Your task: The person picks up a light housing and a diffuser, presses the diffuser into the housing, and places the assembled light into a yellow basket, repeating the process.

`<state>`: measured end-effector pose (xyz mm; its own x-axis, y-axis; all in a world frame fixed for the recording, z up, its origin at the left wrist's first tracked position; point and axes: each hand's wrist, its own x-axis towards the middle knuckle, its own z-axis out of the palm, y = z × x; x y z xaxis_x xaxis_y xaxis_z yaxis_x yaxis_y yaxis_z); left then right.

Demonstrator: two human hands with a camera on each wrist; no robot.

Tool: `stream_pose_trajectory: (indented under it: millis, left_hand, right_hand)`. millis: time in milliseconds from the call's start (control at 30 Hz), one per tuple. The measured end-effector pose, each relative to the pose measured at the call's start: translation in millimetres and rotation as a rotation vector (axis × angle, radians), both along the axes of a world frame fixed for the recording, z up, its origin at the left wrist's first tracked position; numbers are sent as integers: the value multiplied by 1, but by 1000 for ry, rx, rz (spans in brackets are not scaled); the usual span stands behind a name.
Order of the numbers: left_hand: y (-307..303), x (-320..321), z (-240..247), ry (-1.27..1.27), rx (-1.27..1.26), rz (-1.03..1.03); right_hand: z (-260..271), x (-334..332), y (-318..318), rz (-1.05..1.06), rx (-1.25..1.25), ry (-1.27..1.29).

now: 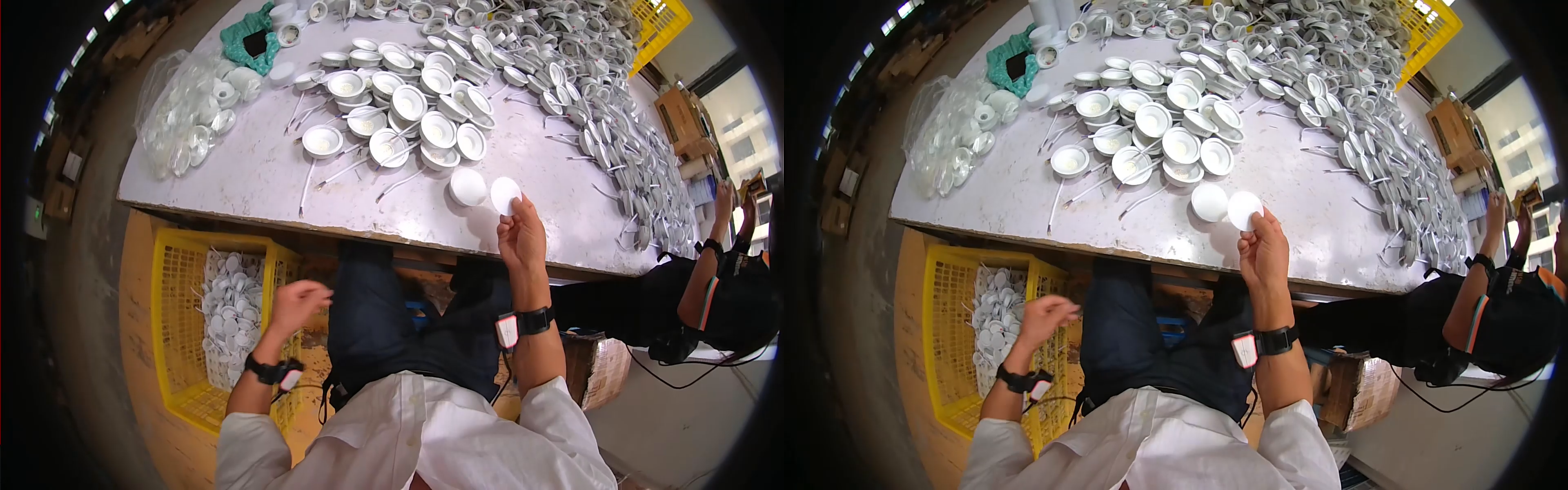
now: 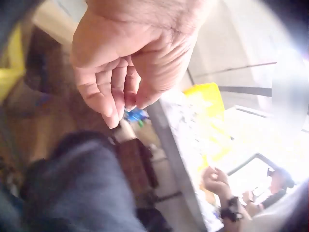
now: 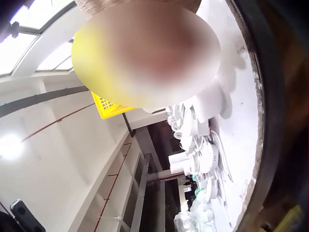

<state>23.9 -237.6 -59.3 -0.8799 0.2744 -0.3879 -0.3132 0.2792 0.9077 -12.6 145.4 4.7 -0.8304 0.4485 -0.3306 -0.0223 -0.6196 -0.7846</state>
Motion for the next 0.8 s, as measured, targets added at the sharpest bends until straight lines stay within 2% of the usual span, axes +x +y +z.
stream_pose_trajectory:
  millis: [133, 233, 333, 467, 500, 533, 567, 600, 633, 667, 733, 800]
  left_hand:
    - [120, -28, 59, 3, 254, -224]
    - [195, -41, 78, 31, 394, -198]
    - [237, -51, 81, 41, 403, -291]
    - [255, -53, 73, -25, 342, -342]
    - [255, -51, 70, -30, 332, -348]
    - [255, -48, 67, 335, 321, -377]
    - [254, -46, 65, 700, 306, -399]
    - [253, -49, 67, 696, 299, -402]
    - [250, -53, 70, 1083, 254, -405]
    - [247, -56, 75, 1470, 200, -398]
    - [245, -55, 81, 1533, 183, -383]
    - [248, -55, 80, 1653, 177, -307]
  right_hand:
    - [9, 21, -6, 34, 35, -12]
    - [16, 39, -16, 50, 80, 7]
    - [18, 57, -17, 52, 71, 22]
    - [5, 72, -3, 23, 145, 28]
    - [4, 75, 1, 19, 251, 25]
    - [4, 77, 4, 17, 358, 23]
    - [3, 80, 9, 14, 350, 22]
    - [2, 83, 13, -13, 655, 186]
    - [1, 85, 15, -38, 959, 354]
    - [2, 87, 16, -36, 953, 355]
    - [6, 90, 17, -58, 1138, 466]
    - [5, 90, 18, -104, 1148, 472]
